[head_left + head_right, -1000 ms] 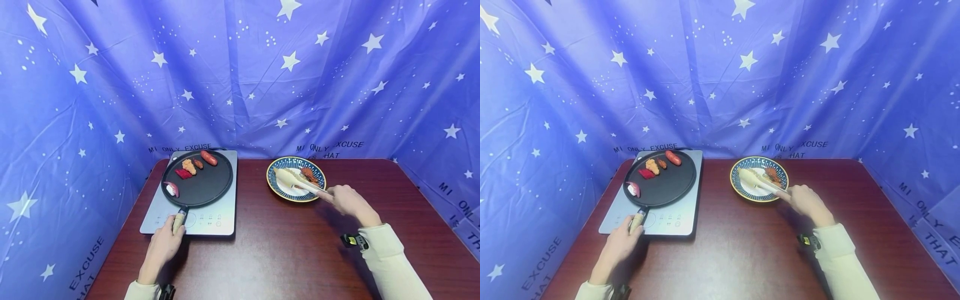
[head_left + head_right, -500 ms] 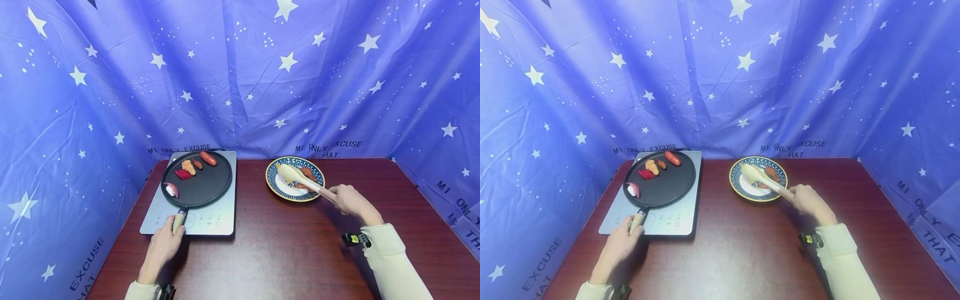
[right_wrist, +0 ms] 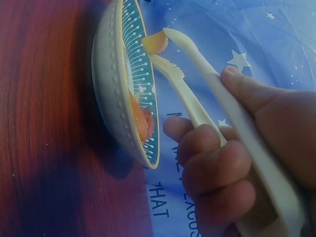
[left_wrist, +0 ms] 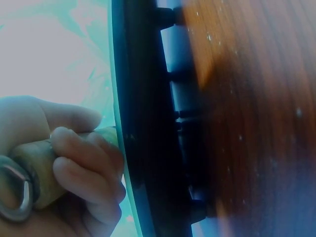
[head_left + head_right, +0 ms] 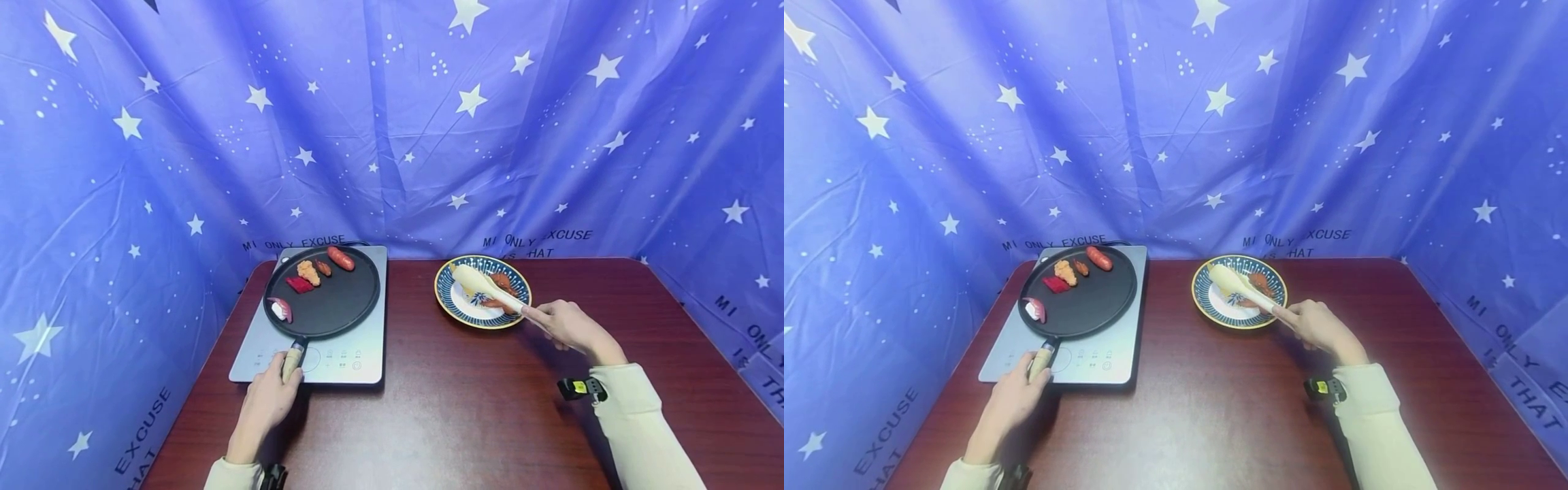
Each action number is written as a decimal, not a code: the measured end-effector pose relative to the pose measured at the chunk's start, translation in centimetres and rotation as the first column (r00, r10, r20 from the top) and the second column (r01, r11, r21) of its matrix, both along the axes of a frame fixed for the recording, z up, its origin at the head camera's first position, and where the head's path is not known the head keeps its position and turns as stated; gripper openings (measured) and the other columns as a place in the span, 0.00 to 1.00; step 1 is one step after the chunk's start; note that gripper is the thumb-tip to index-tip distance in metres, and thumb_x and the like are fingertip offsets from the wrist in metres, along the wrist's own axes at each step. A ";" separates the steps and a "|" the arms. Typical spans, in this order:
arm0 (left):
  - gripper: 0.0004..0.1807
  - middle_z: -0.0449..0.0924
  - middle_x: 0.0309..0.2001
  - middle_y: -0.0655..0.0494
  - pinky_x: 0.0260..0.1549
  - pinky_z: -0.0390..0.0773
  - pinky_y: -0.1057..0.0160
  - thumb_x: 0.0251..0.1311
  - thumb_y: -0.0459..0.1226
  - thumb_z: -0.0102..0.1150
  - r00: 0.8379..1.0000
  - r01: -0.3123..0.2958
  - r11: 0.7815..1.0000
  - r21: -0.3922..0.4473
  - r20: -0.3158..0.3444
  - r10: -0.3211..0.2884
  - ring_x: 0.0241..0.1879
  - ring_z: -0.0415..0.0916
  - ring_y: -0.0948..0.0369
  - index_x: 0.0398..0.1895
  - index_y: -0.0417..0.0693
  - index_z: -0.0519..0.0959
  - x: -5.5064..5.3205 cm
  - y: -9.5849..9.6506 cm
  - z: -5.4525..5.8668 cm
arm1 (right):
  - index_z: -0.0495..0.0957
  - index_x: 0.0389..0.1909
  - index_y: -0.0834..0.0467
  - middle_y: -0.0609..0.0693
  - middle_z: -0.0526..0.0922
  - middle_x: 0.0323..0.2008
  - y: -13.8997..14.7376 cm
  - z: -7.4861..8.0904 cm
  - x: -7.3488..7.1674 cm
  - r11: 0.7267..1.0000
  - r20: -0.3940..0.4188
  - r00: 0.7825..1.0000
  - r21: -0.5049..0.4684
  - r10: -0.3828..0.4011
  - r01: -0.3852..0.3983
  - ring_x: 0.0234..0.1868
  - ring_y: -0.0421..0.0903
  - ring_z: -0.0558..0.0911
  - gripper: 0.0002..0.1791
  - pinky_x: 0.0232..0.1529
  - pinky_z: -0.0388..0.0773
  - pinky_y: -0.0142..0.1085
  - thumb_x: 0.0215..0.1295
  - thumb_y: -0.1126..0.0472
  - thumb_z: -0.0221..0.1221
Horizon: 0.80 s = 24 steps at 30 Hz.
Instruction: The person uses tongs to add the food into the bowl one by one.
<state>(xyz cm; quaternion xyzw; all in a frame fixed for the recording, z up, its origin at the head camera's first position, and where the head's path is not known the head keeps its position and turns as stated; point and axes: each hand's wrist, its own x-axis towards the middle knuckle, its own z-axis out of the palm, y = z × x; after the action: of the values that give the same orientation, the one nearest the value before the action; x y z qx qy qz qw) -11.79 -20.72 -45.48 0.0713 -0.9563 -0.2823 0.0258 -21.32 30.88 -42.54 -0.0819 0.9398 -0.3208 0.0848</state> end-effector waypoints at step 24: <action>0.22 0.70 0.22 0.51 0.20 0.66 0.56 0.62 0.44 0.52 1.000 -0.003 1.000 0.007 0.021 0.003 0.22 0.68 0.55 0.57 0.46 0.68 0.1 0.0 0.2 | 0.77 0.26 0.62 0.48 0.69 0.12 0.1 0.5 0.3 1.000 0.009 1.000 -0.025 -0.003 0.004 0.08 0.43 0.67 0.28 0.11 0.64 0.38 0.67 0.40 0.49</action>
<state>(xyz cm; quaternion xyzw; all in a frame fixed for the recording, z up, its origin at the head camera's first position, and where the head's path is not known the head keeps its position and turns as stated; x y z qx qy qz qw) -11.69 -20.68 -45.30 0.0759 -0.9554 -0.2850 0.0162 -21.02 30.96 -42.07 -0.0798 0.9355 -0.3328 0.0873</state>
